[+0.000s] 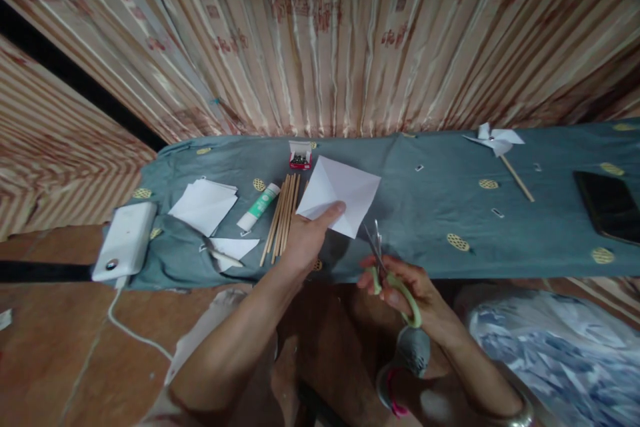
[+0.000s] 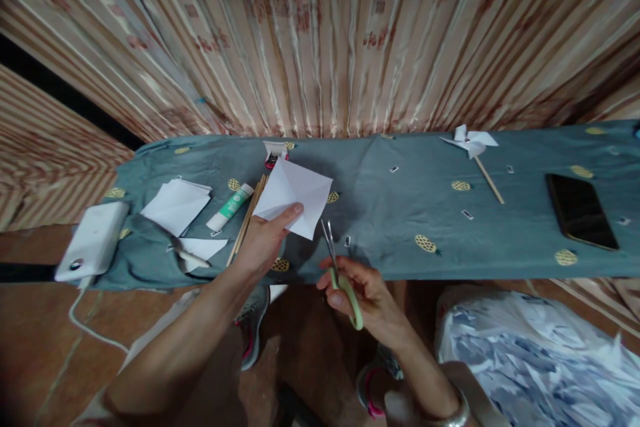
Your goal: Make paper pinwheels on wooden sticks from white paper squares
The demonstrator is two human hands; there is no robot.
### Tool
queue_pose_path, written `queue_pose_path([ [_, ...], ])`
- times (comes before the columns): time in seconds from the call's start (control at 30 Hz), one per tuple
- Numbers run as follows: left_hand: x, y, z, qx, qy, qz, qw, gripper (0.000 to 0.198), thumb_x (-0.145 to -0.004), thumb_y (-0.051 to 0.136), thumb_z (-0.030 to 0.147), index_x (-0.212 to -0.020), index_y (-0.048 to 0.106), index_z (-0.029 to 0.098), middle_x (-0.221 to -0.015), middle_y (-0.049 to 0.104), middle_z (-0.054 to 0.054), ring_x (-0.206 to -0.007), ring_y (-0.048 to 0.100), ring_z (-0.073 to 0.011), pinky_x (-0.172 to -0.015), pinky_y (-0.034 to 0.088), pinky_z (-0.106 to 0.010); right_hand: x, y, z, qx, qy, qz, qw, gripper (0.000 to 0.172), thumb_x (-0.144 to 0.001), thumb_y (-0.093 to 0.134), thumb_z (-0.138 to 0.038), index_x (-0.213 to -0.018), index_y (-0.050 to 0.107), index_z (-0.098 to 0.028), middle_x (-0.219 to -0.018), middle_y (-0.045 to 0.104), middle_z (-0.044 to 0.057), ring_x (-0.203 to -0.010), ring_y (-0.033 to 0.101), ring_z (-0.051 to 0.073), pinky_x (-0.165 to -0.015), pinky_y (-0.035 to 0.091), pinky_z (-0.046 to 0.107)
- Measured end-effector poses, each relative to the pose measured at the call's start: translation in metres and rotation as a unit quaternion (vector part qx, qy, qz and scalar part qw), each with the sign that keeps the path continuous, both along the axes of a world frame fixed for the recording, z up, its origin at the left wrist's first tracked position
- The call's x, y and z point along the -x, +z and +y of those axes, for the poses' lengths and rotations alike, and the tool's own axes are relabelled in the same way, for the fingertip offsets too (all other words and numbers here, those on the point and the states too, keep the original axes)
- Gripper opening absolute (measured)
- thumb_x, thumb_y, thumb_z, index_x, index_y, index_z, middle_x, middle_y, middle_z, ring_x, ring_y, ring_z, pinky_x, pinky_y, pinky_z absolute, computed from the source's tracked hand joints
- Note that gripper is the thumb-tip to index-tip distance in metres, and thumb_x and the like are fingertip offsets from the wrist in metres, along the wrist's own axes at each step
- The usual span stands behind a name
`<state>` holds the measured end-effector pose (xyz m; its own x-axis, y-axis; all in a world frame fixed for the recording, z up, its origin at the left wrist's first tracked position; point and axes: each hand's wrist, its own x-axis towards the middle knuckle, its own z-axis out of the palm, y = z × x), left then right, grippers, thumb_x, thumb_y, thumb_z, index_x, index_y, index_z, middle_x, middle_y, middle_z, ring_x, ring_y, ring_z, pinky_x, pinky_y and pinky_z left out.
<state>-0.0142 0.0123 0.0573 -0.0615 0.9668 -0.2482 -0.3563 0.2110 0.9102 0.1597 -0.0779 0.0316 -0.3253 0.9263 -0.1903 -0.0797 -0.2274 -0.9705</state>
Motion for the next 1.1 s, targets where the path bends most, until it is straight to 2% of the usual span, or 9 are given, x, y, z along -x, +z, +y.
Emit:
queue_pose_path([
  [0.1, 0.002, 0.002, 0.000, -0.005, 0.000, -0.005, 1.000, 0.038, -0.059, 0.081, 0.030, -0.093, 0.073, 0.014, -0.096, 0.074, -0.010, -0.084, 0.068, -0.0228, -0.079, 0.053, -0.034, 0.005, -0.001, -0.004, 0.011, 0.032, -0.024, 0.999, 0.053, -0.072, 0.070, -0.056, -0.112, 0.064, -0.021, -0.091, 0.068, 0.007, -0.075, 0.058, 0.016, -0.062, 0.046, 0.026],
  [0.23, 0.000, 0.001, -0.003, -0.006, 0.003, 0.005, 1.000, 0.038, -0.058, 0.080, 0.027, -0.094, 0.073, 0.015, -0.095, 0.075, -0.009, -0.084, 0.068, -0.0225, -0.080, 0.052, -0.035, 0.011, -0.001, -0.003, 0.021, 0.043, -0.019, 0.999, 0.050, -0.072, 0.071, -0.053, -0.107, 0.065, -0.020, -0.079, 0.065, 0.003, -0.066, 0.054, 0.013, -0.059, 0.043, 0.024],
  [0.47, -0.002, 0.003, -0.006, 0.011, 0.005, 0.046, 0.999, 0.026, -0.058, 0.079, 0.028, -0.079, 0.072, 0.014, -0.091, 0.075, -0.009, -0.082, 0.069, -0.0226, -0.077, 0.053, -0.034, 0.013, 0.000, 0.001, 0.019, 0.025, -0.009, 0.999, 0.044, -0.073, 0.073, -0.047, -0.106, 0.065, -0.020, -0.072, 0.062, 0.000, -0.064, 0.052, 0.012, -0.058, 0.041, 0.024],
  [0.7, -0.004, 0.004, -0.009, 0.025, -0.010, 0.067, 0.997, 0.021, -0.060, 0.079, 0.031, -0.070, 0.070, 0.015, -0.089, 0.075, -0.011, -0.087, 0.069, -0.0254, -0.078, 0.053, -0.035, 0.013, 0.001, 0.001, 0.016, 0.021, -0.009, 1.000, 0.040, -0.073, 0.073, -0.046, -0.101, 0.065, -0.019, -0.068, 0.059, -0.001, -0.061, 0.049, 0.011, -0.056, 0.039, 0.023],
  [1.1, -0.004, 0.001, -0.007, 0.029, -0.021, 0.049, 0.998, 0.027, -0.058, 0.079, 0.032, -0.077, 0.072, 0.015, -0.094, 0.074, -0.011, -0.087, 0.069, -0.0257, -0.080, 0.052, -0.036, 0.015, 0.002, 0.002, 0.021, 0.007, -0.022, 1.000, 0.043, -0.072, 0.072, -0.050, -0.100, 0.066, -0.018, -0.067, 0.059, 0.000, -0.059, 0.048, 0.011, -0.054, 0.039, 0.024],
])
